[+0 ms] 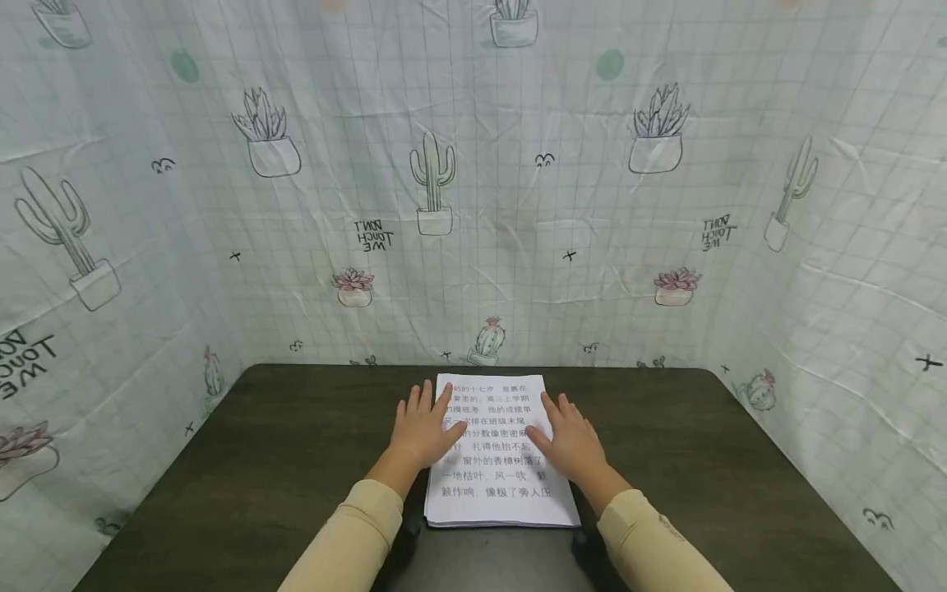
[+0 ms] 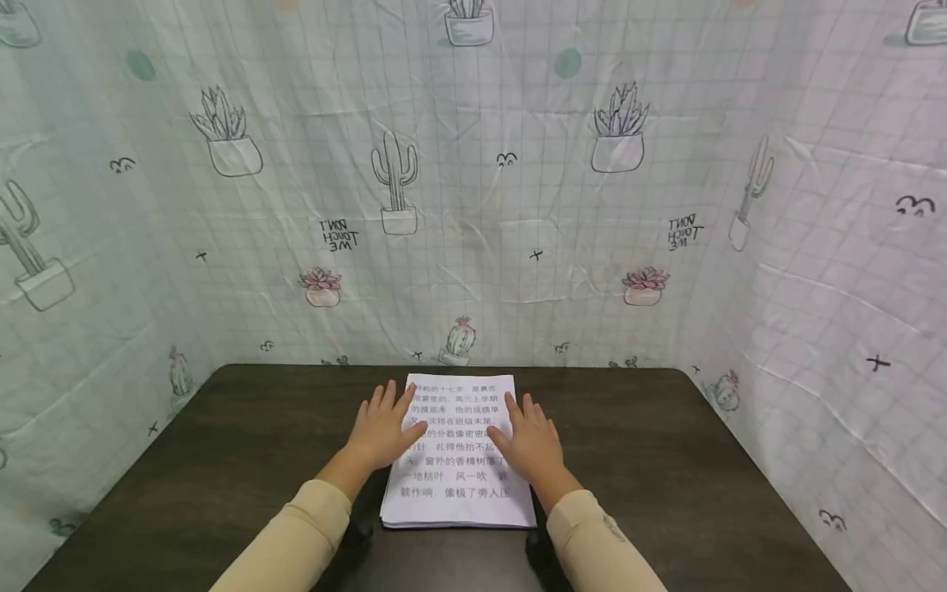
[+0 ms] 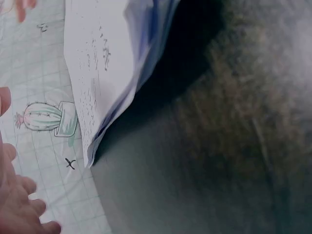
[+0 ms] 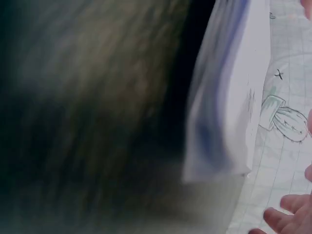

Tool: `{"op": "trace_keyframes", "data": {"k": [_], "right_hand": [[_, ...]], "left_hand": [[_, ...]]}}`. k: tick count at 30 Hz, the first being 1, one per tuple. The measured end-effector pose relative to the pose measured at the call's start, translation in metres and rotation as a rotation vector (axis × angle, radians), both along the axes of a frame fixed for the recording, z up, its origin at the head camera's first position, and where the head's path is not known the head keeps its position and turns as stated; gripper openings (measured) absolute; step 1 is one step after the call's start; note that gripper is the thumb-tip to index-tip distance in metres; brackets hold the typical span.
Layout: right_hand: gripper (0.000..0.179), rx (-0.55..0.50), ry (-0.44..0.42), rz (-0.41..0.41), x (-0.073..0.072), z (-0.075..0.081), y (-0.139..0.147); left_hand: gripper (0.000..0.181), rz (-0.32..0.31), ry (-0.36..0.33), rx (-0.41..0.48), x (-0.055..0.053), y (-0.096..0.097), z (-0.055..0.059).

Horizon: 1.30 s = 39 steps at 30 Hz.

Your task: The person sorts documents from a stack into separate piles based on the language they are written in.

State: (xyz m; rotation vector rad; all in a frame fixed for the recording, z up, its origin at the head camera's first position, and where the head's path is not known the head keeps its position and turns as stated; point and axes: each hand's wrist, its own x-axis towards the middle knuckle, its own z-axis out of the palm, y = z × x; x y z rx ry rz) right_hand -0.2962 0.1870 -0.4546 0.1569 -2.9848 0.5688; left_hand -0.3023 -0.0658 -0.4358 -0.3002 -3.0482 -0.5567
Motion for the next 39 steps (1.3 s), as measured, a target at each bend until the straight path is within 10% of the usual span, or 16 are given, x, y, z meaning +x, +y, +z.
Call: {"op": "trace_keyframes", "data": {"k": [7,17,39], "right_hand": [[0.074,-0.197,-0.106,-0.066,0.004,-0.002,0.015],[0.060,-0.543,-0.250,-0.157,0.014,-0.004,0.033],[0.050,-0.753,-0.513,-0.201,0.032,0.004,0.040]], "left_hand": [[0.072,0.010,-0.174,0.391,0.005,-0.011,-0.007],[0.068,0.206,-0.374,0.855,0.013,-0.026,-0.022],[0.044,0.196,-0.526,1.103,0.029,-0.042,-0.032]]}}
